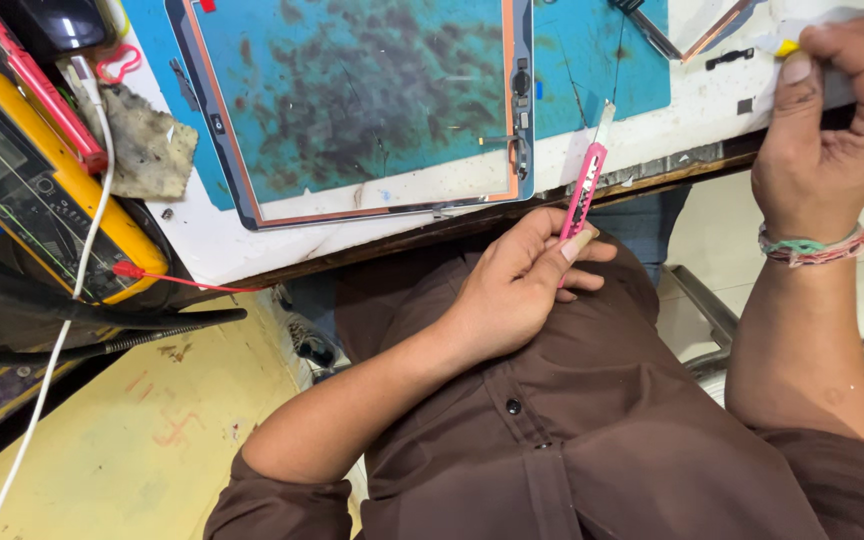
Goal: The person works on a tablet screen, using a pink utility knife to pry and separate the edges of the glass from the frame. They apply a small amount of liquid from a yellow tube onto the screen's edge and continue to scrape and lift the glass panel with the knife. The person lifts the screen to inspect the separation and then places it back down to continue working on the edges.
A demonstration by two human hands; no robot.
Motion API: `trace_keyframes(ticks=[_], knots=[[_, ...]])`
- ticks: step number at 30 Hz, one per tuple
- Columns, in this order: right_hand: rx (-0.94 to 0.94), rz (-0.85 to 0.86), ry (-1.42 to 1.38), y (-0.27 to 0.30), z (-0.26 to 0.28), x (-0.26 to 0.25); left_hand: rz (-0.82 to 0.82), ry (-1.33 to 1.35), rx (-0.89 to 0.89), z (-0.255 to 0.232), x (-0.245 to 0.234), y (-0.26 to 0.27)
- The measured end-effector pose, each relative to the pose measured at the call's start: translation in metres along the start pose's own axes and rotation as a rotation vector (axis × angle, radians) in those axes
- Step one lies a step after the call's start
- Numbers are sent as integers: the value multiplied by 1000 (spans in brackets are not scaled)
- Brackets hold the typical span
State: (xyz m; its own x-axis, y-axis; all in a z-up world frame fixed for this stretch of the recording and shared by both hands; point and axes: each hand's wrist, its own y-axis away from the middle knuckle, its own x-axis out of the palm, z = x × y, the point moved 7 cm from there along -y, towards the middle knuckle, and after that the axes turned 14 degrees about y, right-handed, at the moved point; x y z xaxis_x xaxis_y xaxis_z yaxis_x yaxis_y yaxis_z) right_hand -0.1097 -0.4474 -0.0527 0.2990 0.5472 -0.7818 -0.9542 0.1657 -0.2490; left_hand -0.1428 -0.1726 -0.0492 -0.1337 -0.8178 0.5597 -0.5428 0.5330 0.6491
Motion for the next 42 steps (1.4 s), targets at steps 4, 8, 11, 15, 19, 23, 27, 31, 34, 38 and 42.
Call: trace_keyframes(ticks=[4, 8, 11, 15, 19, 23, 27, 31, 34, 38, 42], knots=[[-172, -121, 293, 2, 40, -11, 40, 33, 39, -2, 2, 1], [-566, -150, 287, 11, 115, -2, 88, 130, 23, 2, 4, 3], [-647, 11, 168, 7, 151, 14, 125, 203, 53, 1, 8, 6], [-709, 32, 70, -2, 172, 21, 198, 218, 106, -9, 10, 12], [-697, -22, 99, 1, 168, 29, 146, 1, 220, -32, 13, 17], [-631, -99, 134, 6, 157, 31, 16, -405, 195, -50, 9, 29], [-578, -69, 105, 9, 152, 33, 32, -591, 597, -94, 11, 54], [-579, -81, 143, 12, 153, 35, -109, -943, 945, -129, -4, 74], [-582, -62, 164, 10, 152, 37, -209, -1169, 1053, -141, -12, 73], [-601, -40, 172, 8, 152, 39, -238, -1343, 1025, -141, -17, 60], [-607, -33, 167, 7, 152, 43, -247, -1415, 1009, -137, -17, 48]])
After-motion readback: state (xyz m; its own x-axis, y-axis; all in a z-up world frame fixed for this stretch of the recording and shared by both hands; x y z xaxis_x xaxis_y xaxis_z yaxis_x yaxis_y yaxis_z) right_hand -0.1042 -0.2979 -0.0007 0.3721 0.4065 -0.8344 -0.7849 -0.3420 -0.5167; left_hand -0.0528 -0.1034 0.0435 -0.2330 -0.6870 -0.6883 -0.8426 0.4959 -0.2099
